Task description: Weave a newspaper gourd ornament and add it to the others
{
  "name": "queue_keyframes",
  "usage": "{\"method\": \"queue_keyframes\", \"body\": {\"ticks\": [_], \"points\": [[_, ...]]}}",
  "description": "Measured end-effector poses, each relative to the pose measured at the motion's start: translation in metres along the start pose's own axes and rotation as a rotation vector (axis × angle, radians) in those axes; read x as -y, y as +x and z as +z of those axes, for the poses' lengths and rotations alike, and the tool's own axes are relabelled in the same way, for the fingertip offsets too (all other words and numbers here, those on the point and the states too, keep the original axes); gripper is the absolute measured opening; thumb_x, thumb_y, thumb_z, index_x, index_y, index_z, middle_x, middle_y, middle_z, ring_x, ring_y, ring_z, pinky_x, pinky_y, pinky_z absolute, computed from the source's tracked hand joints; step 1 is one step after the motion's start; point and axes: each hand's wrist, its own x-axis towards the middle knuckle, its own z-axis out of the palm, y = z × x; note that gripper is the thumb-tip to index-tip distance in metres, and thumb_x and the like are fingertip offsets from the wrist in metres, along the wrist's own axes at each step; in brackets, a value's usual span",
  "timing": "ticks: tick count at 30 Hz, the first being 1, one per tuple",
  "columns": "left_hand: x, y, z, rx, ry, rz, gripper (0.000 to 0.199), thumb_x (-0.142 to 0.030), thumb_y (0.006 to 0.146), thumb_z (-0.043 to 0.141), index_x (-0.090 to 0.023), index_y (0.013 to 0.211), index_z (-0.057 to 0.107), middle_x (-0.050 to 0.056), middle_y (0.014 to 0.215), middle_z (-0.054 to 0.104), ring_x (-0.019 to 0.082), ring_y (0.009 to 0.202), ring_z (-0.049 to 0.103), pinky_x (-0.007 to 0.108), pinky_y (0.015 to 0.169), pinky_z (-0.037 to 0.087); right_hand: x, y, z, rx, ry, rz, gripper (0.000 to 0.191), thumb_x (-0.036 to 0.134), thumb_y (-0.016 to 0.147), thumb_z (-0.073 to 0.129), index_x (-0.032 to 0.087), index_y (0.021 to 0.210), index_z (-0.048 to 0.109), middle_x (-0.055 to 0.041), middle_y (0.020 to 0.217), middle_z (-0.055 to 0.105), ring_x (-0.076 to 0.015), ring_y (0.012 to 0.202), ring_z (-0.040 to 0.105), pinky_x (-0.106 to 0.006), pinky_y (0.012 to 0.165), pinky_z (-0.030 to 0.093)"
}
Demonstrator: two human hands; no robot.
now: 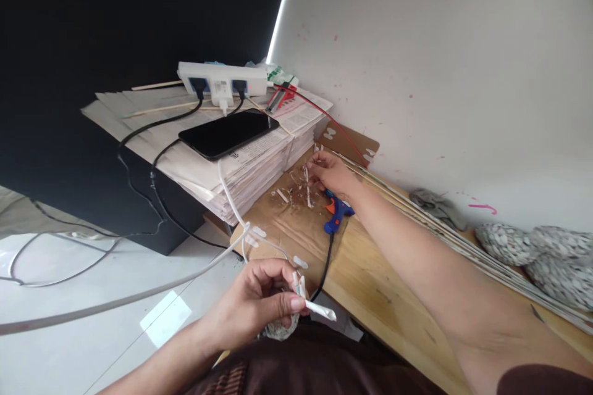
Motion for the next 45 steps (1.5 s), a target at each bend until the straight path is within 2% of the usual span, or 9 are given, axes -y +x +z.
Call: {"method": "queue_keyframes", "body": {"ticks": [9,14,19,25,31,33,38,43,45], "points": [[0.003,-0.004,0.010,-0.033,0.048,-0.039,0.035,-0.037,0.069,0.091,-0.011,0.075,0.068,0.004,0.068,0.068,0.009,0.054,0.059,0.021,0.054,0.050,-0.007,-0.015,0.004,0.109,-0.173,-0.059,0.015,0.025,0.099,0.051,0.019,0.092,0.064,-0.0014,0.077,0.074,-0.0126,0.060,0.065,-0.021,0.051,0.046],[0.003,-0.005,0.009,-0.038,0.018,-0.032,0.034,-0.035,0.068,0.091,-0.012,0.075,0.068,0.005,0.068,0.071,0.010,0.055,0.061,0.019,0.054,0.051,-0.009,-0.030,-0.006,0.163,-0.501,-0.145,0.007,0.023,0.084,0.073,0.018,0.080,0.074,-0.0083,0.086,0.077,-0.0236,0.089,0.070,-0.029,0.077,0.048],[0.001,-0.006,0.009,-0.040,0.013,-0.040,0.032,-0.033,0.068,0.091,-0.012,0.075,0.068,0.005,0.068,0.072,0.010,0.058,0.063,0.019,0.054,0.053,-0.004,-0.045,-0.006,0.207,-0.684,-0.248,0.011,0.023,0.085,0.071,0.016,0.079,0.076,-0.0183,0.100,0.077,-0.0332,0.113,0.064,-0.036,0.093,0.045],[-0.001,-0.007,0.008,-0.038,0.001,-0.022,0.031,-0.032,0.070,0.091,-0.011,0.074,0.068,0.005,0.068,0.072,0.009,0.056,0.062,0.017,0.053,0.052,0.015,-0.056,-0.009,0.215,-0.646,-0.249,0.014,0.029,0.087,0.069,0.019,0.080,0.076,-0.0084,0.081,0.077,-0.0234,0.083,0.070,-0.031,0.073,0.048],[0.002,-0.006,0.004,-0.033,-0.008,-0.013,0.031,-0.032,0.070,0.091,-0.012,0.075,0.067,0.005,0.068,0.072,0.010,0.057,0.062,0.017,0.053,0.050,0.022,-0.074,-0.027,0.263,0.240,0.089,0.005,0.015,0.077,0.070,0.016,0.077,0.066,-0.0028,0.069,0.071,-0.0119,0.057,0.064,-0.019,0.044,0.037],[0.003,-0.006,0.003,-0.033,-0.010,0.004,0.031,-0.032,0.070,0.090,-0.013,0.076,0.067,0.005,0.068,0.073,0.010,0.057,0.062,0.017,0.052,0.049,0.020,-0.082,-0.030,0.290,0.379,0.171,0.010,0.014,0.074,0.073,0.015,0.081,0.066,-0.0020,0.070,0.070,-0.0099,0.053,0.062,-0.017,0.039,0.030],[0.006,-0.004,0.007,-0.035,0.020,0.016,0.030,-0.033,0.071,0.090,-0.013,0.077,0.067,0.005,0.068,0.074,0.011,0.057,0.063,0.018,0.052,0.050,0.005,-0.098,-0.037,0.370,0.284,0.246,0.022,0.032,0.090,0.067,0.013,0.079,0.070,0.0022,0.058,0.061,-0.0051,0.046,0.049,-0.017,0.043,0.032],[0.005,-0.001,0.011,-0.040,0.069,0.040,0.030,-0.034,0.072,0.089,-0.014,0.076,0.068,0.006,0.068,0.073,0.013,0.058,0.065,0.019,0.052,0.051,-0.002,-0.117,-0.046,0.387,0.091,0.180,0.024,0.036,0.095,0.061,0.014,0.097,0.071,0.0055,0.055,0.056,-0.0071,0.047,0.046,-0.020,0.050,0.036],[0.003,-0.001,0.011,-0.034,0.112,0.075,0.026,-0.035,0.074,0.087,-0.014,0.077,0.070,0.006,0.072,0.073,0.013,0.060,0.065,0.020,0.052,0.051,-0.001,-0.128,-0.049,0.399,0.009,0.164,0.026,0.040,0.095,0.060,0.015,0.092,0.068,0.0054,0.054,0.056,-0.0081,0.047,0.047,-0.021,0.051,0.037]]}}
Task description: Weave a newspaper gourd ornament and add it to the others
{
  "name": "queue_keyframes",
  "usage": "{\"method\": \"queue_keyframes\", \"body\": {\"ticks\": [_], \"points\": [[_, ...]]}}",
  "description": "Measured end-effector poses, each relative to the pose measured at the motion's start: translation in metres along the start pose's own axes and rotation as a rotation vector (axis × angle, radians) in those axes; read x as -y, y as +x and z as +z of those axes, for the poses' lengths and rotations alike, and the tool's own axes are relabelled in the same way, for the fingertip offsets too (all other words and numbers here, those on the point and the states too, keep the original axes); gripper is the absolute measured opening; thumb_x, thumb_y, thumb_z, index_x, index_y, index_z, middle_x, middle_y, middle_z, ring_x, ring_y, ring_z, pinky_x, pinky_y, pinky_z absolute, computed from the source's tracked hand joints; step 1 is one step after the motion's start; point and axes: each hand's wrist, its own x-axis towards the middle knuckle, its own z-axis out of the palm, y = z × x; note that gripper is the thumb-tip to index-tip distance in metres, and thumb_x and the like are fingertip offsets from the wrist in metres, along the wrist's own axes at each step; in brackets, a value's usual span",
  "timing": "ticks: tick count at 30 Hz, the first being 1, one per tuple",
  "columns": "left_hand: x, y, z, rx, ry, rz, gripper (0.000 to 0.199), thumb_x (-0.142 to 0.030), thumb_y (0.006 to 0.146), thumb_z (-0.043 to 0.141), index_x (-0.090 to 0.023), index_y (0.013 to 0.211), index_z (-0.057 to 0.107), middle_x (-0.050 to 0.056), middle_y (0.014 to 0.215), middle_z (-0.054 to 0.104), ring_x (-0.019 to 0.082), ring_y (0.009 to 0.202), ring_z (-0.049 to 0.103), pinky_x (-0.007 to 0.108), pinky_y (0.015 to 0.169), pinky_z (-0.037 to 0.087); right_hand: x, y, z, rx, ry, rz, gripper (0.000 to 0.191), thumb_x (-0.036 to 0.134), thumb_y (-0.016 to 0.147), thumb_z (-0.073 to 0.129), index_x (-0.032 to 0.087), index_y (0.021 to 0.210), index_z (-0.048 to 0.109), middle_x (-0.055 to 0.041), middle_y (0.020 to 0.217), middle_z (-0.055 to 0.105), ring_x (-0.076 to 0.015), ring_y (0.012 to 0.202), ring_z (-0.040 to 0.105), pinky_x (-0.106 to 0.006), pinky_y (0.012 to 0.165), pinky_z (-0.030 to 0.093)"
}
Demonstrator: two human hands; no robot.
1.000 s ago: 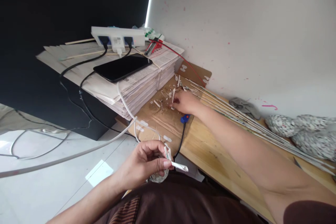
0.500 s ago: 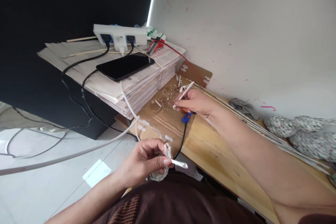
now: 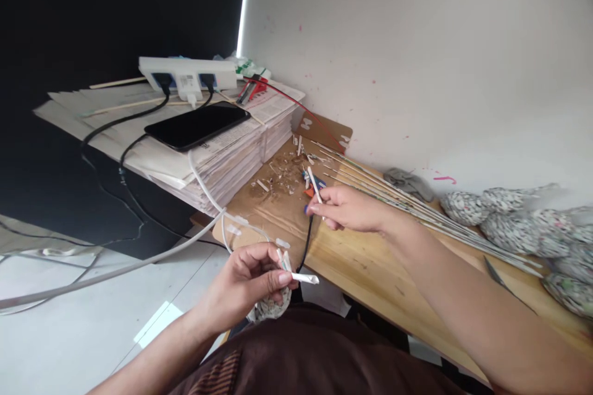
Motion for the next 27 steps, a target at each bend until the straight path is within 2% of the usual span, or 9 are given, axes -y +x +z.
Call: {"method": "queue_keyframes", "body": {"ticks": [2,5,8,10,12,15,19,22,27], "points": [[-0.004,0.001,0.000,0.003,0.076,0.092,0.021,-0.034,0.076,0.085,-0.015,0.078,0.074,0.009,0.089,0.076,0.017,0.074,0.070,0.022,0.058,0.054,0.001,-0.013,0.002,0.023,-0.077,-0.002,0.036,0.049,0.096,0.057,0.016,0.080,0.063,0.0042,0.054,0.056,-0.0085,0.047,0.047,-0.022,0.051,0.037],[-0.013,0.003,0.001,-0.016,0.212,0.258,0.012,-0.028,0.078,0.083,-0.016,0.079,0.079,0.013,0.128,0.070,0.025,0.106,0.070,0.031,0.087,0.057,0.002,-0.034,0.005,0.120,-0.088,-0.007,0.051,0.064,0.094,0.052,0.019,0.071,0.054,0.0036,0.055,0.054,-0.0088,0.047,0.044,-0.023,0.049,0.036],[-0.019,0.007,0.006,-0.029,0.221,0.335,0.006,-0.024,0.080,0.081,-0.018,0.081,0.079,0.010,0.154,0.052,0.028,0.111,0.070,0.037,0.098,0.053,0.003,-0.055,0.007,0.212,-0.102,-0.006,0.056,0.070,0.093,0.048,0.020,0.068,0.049,0.0031,0.056,0.053,-0.0090,0.049,0.043,-0.023,0.050,0.035],[-0.020,0.010,0.009,-0.015,0.172,0.346,0.005,-0.022,0.080,0.081,-0.019,0.081,0.079,0.008,0.160,0.044,0.029,0.113,0.070,0.038,0.100,0.053,0.001,-0.065,0.009,0.256,-0.120,-0.020,0.058,0.070,0.094,0.047,0.020,0.067,0.048,0.0025,0.057,0.054,-0.0087,0.050,0.042,-0.023,0.051,0.035],[-0.019,0.014,0.014,0.006,0.130,0.333,0.005,-0.022,0.080,0.082,-0.019,0.080,0.078,0.009,0.150,0.056,0.029,0.119,0.068,0.036,0.101,0.052,-0.002,-0.073,0.012,0.284,-0.106,-0.018,0.057,0.070,0.094,0.047,0.020,0.067,0.048,0.0025,0.058,0.054,-0.0086,0.050,0.042,-0.023,0.052,0.036],[-0.018,0.019,0.020,-0.018,0.127,0.298,0.007,-0.023,0.080,0.082,-0.018,0.078,0.078,0.010,0.117,0.076,0.026,0.114,0.069,0.032,0.097,0.052,-0.008,-0.081,0.016,0.252,-0.025,-0.021,0.055,0.069,0.094,0.049,0.019,0.069,0.050,0.0023,0.060,0.054,-0.0099,0.054,0.047,-0.024,0.056,0.039],[-0.017,0.023,0.029,-0.020,0.139,0.249,0.010,-0.026,0.079,0.083,-0.017,0.078,0.078,0.007,0.093,0.079,0.019,0.088,0.072,0.027,0.083,0.054,-0.018,-0.089,0.017,0.048,0.061,-0.068,0.055,0.066,0.096,0.048,0.016,0.083,0.067,0.0010,0.064,0.056,-0.0106,0.058,0.049,-0.025,0.057,0.039],[-0.016,0.024,0.032,0.015,0.135,0.202,0.011,-0.025,0.077,0.084,-0.017,0.077,0.078,0.006,0.089,0.079,0.017,0.086,0.073,0.025,0.081,0.055,-0.029,-0.095,0.012,-0.139,0.125,-0.099,0.054,0.065,0.095,0.051,0.016,0.088,0.073,0.0004,0.064,0.057,-0.0101,0.055,0.046,-0.025,0.053,0.036],[-0.019,0.017,0.035,0.086,0.063,0.131,0.008,-0.023,0.076,0.085,-0.018,0.079,0.079,0.009,0.106,0.079,0.023,0.096,0.075,0.029,0.085,0.057,-0.062,-0.109,0.001,-0.354,0.302,-0.077,0.052,0.064,0.091,0.059,0.014,0.094,0.074,0.0015,0.059,0.054,-0.0100,0.054,0.045,-0.025,0.051,0.034]]}}
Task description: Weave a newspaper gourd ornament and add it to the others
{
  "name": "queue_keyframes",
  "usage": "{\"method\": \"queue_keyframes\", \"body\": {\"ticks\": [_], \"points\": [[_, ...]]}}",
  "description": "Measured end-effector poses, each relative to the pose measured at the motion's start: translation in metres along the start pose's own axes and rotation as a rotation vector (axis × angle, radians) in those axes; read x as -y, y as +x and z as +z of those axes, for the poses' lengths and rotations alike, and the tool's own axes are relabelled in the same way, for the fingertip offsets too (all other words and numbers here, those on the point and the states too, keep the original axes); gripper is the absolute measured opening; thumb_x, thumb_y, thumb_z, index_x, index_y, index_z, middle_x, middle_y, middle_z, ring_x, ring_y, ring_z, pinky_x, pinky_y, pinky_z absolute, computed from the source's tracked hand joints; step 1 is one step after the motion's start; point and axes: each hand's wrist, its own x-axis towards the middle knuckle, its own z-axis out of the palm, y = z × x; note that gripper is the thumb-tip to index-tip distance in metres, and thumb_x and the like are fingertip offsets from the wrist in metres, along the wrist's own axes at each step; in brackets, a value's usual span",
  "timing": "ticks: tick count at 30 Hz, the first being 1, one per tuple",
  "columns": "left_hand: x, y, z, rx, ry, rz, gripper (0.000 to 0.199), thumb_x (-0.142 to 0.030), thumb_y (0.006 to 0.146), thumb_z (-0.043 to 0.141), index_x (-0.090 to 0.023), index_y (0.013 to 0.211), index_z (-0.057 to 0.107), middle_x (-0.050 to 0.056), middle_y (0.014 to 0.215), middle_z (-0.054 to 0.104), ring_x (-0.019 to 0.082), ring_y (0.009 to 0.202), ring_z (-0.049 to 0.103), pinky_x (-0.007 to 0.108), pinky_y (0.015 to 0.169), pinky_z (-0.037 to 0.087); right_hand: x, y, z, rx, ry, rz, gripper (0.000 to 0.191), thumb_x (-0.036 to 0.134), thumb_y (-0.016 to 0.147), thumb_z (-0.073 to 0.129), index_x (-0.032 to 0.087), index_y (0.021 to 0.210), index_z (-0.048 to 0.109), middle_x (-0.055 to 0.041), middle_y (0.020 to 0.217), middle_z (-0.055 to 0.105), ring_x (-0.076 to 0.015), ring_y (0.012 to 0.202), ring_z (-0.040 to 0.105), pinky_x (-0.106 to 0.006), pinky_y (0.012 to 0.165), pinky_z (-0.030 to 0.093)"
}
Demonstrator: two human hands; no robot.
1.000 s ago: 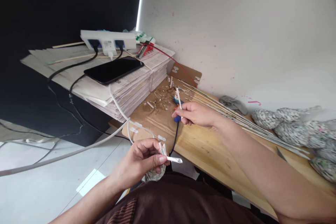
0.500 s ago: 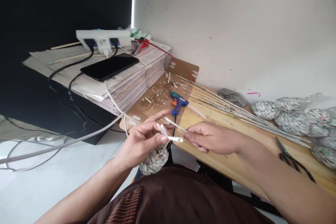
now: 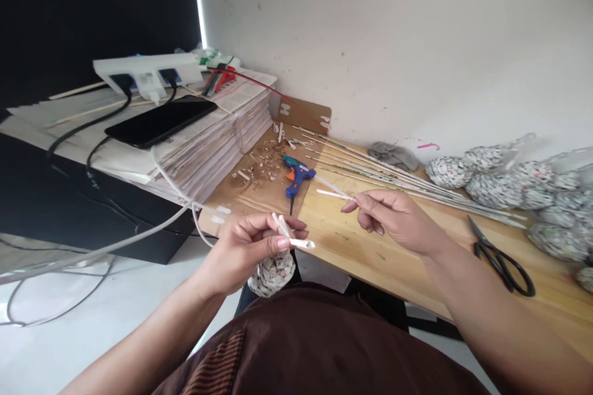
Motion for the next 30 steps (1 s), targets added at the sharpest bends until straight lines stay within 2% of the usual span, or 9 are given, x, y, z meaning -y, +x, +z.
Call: {"method": "queue_keyframes", "body": {"ticks": [2,4,6,10,13,16,19,23,30], "points": [[-0.008,0.002,-0.001,-0.014,-0.054,0.030,0.007,-0.022,0.077,0.084,-0.018,0.079,0.079,0.011,0.118,0.076,0.028,0.108,0.073,0.036,0.092,0.057,-0.015,-0.004,-0.007,-0.024,0.049,0.047,0.052,0.063,0.090,0.061,0.014,0.098,0.075,0.0012,0.061,0.054,-0.0101,0.055,0.045,-0.025,0.051,0.033],[-0.019,0.011,-0.007,-0.106,-0.077,0.129,0.007,-0.020,0.076,0.084,-0.018,0.080,0.079,0.010,0.130,0.072,0.030,0.122,0.066,0.040,0.102,0.053,-0.028,-0.008,-0.011,-0.037,0.088,0.083,0.051,0.062,0.088,0.064,0.014,0.100,0.075,-0.0001,0.064,0.056,-0.0110,0.058,0.047,-0.025,0.051,0.034],[-0.030,0.027,-0.016,-0.222,-0.059,0.231,0.011,-0.020,0.072,0.086,-0.018,0.075,0.076,0.008,0.131,0.071,0.027,0.127,0.062,0.034,0.104,0.049,-0.038,-0.011,-0.011,-0.054,0.112,0.099,0.048,0.060,0.086,0.067,0.014,0.098,0.075,-0.0012,0.067,0.058,-0.0117,0.060,0.050,-0.025,0.052,0.035],[-0.041,0.057,-0.031,-0.346,-0.061,0.207,0.023,-0.024,0.064,0.089,-0.018,0.065,0.067,0.006,0.110,0.077,0.022,0.108,0.069,0.026,0.078,0.053,-0.041,-0.017,-0.009,-0.085,0.126,0.080,0.042,0.055,0.085,0.070,0.016,0.101,0.074,-0.0017,0.073,0.060,-0.0126,0.063,0.053,-0.025,0.054,0.038],[-0.039,0.061,-0.024,-0.324,0.035,0.232,0.023,-0.024,0.064,0.089,-0.017,0.069,0.067,0.004,0.091,0.078,0.018,0.085,0.071,0.027,0.071,0.052,-0.031,-0.022,-0.008,-0.162,0.062,-0.004,0.037,0.052,0.086,0.070,0.017,0.099,0.074,-0.0022,0.075,0.062,-0.0134,0.063,0.054,-0.026,0.053,0.040],[-0.033,0.050,-0.003,-0.260,0.176,0.202,0.023,-0.029,0.068,0.088,-0.016,0.072,0.070,0.002,0.069,0.073,0.013,0.060,0.063,0.024,0.058,0.047,-0.014,-0.033,-0.008,-0.276,-0.073,-0.131,0.028,0.046,0.089,0.069,0.019,0.093,0.075,-0.0039,0.079,0.069,-0.0142,0.065,0.057,-0.026,0.056,0.043],[-0.027,0.038,0.018,-0.129,0.291,0.138,0.019,-0.029,0.074,0.086,-0.015,0.075,0.073,0.002,0.067,0.072,0.012,0.058,0.061,0.022,0.055,0.045,0.011,-0.048,-0.009,-0.412,-0.265,-0.339,0.015,0.037,0.092,0.069,0.023,0.094,0.075,-0.0046,0.090,0.074,-0.0159,0.072,0.063,-0.028,0.060,0.047],[-0.019,0.034,0.032,-0.016,0.215,0.060,0.016,-0.030,0.077,0.084,-0.016,0.076,0.074,0.002,0.070,0.073,0.011,0.062,0.063,0.021,0.059,0.048,0.040,-0.059,-0.015,-0.488,-0.551,-0.705,0.006,0.023,0.093,0.069,0.024,0.097,0.073,-0.0029,0.089,0.069,-0.0178,0.083,0.063,-0.033,0.074,0.051],[-0.012,0.031,0.038,-0.035,0.117,-0.010,0.023,-0.032,0.072,0.087,-0.015,0.071,0.072,0.002,0.065,0.071,0.012,0.059,0.062,0.021,0.056,0.047,0.056,-0.060,-0.017,-0.492,-0.755,-0.837,0.006,0.022,0.094,0.067,0.026,0.097,0.071,-0.0039,0.087,0.067,-0.0208,0.084,0.062,-0.038,0.077,0.051]]}}
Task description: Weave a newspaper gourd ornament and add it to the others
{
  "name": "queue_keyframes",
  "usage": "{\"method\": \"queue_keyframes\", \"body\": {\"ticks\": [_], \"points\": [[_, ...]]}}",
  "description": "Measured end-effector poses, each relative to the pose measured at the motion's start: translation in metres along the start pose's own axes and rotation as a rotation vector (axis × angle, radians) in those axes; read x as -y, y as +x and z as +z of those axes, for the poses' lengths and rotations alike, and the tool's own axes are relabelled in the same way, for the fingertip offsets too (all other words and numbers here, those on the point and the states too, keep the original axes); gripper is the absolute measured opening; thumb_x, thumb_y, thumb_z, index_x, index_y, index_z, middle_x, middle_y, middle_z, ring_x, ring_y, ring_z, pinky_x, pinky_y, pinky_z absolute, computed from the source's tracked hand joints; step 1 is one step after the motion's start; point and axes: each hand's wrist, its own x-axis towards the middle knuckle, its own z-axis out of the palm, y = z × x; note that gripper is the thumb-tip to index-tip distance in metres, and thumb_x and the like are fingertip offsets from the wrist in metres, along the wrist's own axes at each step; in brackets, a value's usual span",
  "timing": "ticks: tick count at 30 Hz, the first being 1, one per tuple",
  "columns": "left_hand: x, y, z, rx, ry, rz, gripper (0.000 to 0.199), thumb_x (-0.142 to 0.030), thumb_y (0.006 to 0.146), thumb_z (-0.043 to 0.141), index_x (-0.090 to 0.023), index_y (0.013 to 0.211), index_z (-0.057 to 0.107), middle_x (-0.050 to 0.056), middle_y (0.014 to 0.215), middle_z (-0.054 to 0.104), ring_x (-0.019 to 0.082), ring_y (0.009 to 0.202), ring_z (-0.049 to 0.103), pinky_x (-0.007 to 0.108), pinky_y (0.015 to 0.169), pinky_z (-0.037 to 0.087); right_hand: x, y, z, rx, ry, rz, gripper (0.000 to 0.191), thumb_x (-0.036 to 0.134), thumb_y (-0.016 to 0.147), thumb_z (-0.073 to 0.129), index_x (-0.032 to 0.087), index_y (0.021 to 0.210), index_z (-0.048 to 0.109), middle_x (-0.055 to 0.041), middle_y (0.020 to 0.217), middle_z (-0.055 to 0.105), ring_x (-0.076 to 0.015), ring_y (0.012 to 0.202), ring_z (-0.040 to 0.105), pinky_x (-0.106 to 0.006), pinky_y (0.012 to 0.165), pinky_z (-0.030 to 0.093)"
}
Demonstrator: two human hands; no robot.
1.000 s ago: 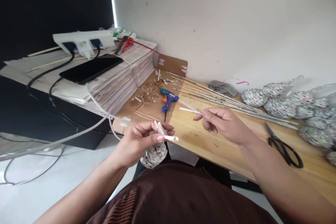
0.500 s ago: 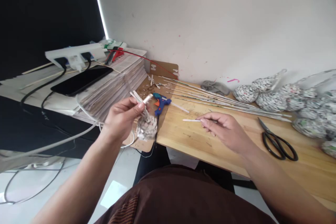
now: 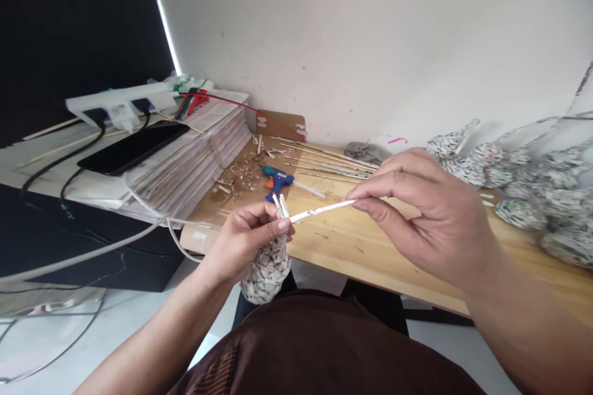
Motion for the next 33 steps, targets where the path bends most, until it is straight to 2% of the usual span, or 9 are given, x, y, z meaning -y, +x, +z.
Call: {"method": "queue_keyframes", "body": {"ticks": [7,14,25,33], "points": [[-0.001,-0.005,0.001,-0.006,0.067,0.035,0.021,-0.032,0.073,0.086,-0.016,0.071,0.072,0.002,0.066,0.071,0.013,0.060,0.062,0.023,0.059,0.048,0.005,-0.001,0.002,0.056,-0.039,-0.048,0.008,0.024,0.097,0.063,0.025,0.097,0.072,-0.0037,0.087,0.069,-0.0213,0.086,0.062,-0.039,0.080,0.051],[0.004,-0.008,-0.005,0.017,0.121,0.062,0.019,-0.032,0.078,0.083,-0.016,0.075,0.073,0.003,0.069,0.072,0.012,0.062,0.062,0.022,0.059,0.047,0.007,-0.003,0.001,0.055,-0.049,-0.058,0.006,0.021,0.095,0.065,0.022,0.096,0.071,-0.0048,0.086,0.068,-0.0213,0.086,0.061,-0.038,0.080,0.051],[0.004,-0.009,-0.006,-0.011,0.163,0.070,0.021,-0.033,0.075,0.085,-0.015,0.074,0.073,0.004,0.068,0.072,0.013,0.061,0.062,0.022,0.058,0.047,0.008,-0.006,0.002,0.127,-0.006,-0.121,0.010,0.020,0.096,0.063,0.023,0.096,0.073,-0.0044,0.085,0.069,-0.0205,0.084,0.062,-0.037,0.078,0.050],[0.007,-0.011,-0.007,-0.025,0.182,0.078,0.020,-0.032,0.076,0.084,-0.016,0.074,0.074,0.002,0.067,0.072,0.011,0.060,0.062,0.020,0.057,0.045,0.010,-0.006,0.010,0.131,-0.022,-0.139,0.009,0.018,0.096,0.064,0.019,0.094,0.072,-0.0050,0.083,0.070,-0.0196,0.083,0.060,-0.037,0.078,0.049]]}}
